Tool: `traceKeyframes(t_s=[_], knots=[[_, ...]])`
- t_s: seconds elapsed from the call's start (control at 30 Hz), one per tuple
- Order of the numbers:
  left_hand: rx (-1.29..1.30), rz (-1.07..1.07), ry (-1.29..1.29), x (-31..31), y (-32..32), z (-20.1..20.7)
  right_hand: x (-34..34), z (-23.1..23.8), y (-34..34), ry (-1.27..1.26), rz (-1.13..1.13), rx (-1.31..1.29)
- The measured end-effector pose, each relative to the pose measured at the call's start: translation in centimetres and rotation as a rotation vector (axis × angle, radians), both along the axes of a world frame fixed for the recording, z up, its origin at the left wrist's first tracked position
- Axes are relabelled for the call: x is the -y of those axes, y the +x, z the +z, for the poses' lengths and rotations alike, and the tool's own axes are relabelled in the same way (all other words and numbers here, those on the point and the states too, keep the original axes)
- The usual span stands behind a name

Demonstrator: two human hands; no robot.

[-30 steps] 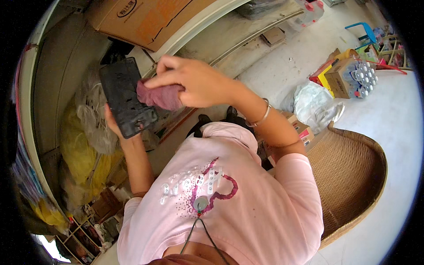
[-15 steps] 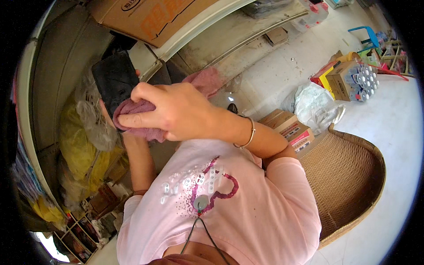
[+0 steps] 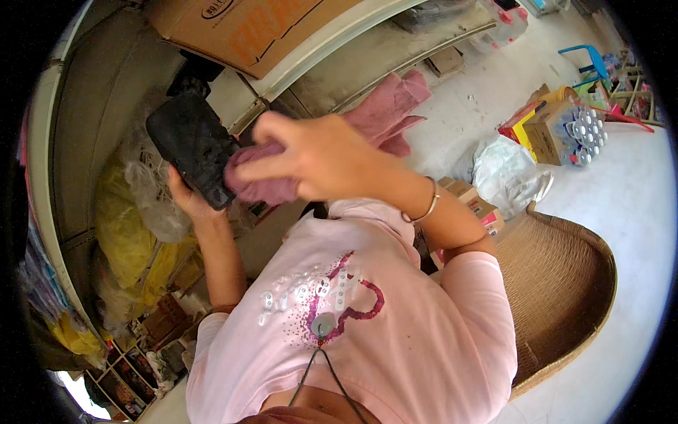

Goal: The person wipes the underside of a shelf and a black plastic object with a cloth, and moves plastic bags on the shelf.

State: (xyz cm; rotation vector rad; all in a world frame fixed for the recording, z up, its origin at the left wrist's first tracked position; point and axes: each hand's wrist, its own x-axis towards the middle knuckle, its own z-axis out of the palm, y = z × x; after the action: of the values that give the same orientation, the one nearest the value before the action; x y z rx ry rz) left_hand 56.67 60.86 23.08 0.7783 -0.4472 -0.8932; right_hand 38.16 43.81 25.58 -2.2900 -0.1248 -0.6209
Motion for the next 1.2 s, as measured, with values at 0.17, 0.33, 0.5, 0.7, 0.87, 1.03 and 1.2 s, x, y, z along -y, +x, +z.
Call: traceKeyframes(t_s=[0.17,0.33,0.5,0.7,0.87,1.03,1.2], knots=[[-0.092,-0.049,-0.08,-0.4,0.0,-0.1,1.8,-1.2,0.4,0.003,-0.213,0.114],[-0.19,0.182,0.282,0.3,0.2,-0.5,0.9,-1.0,0.1,0.165,-0.074,0.095],[-0.159,0.343,0.555,-1.4,4.7,1.8,2.1,-5.9,-1.8,0.37,-0.268,0.08],[0.217,0.387,0.768,-0.6,11.8,3.8,1.5,-8.1,-4.2,0.38,-0.407,-0.074],[0.451,0.31,0.953,0.6,13.1,6.1,2.3,-8.9,-7.9,0.315,-0.648,-0.113],[0.649,-0.147,1.238,1.4,12.8,4.9,2.8,-10.4,-10.2,0.468,-0.805,-0.034],[0.828,-0.188,1.421,4.3,12.5,2.7,1.8,-10.9,-10.1,0.511,-0.826,-0.016]])
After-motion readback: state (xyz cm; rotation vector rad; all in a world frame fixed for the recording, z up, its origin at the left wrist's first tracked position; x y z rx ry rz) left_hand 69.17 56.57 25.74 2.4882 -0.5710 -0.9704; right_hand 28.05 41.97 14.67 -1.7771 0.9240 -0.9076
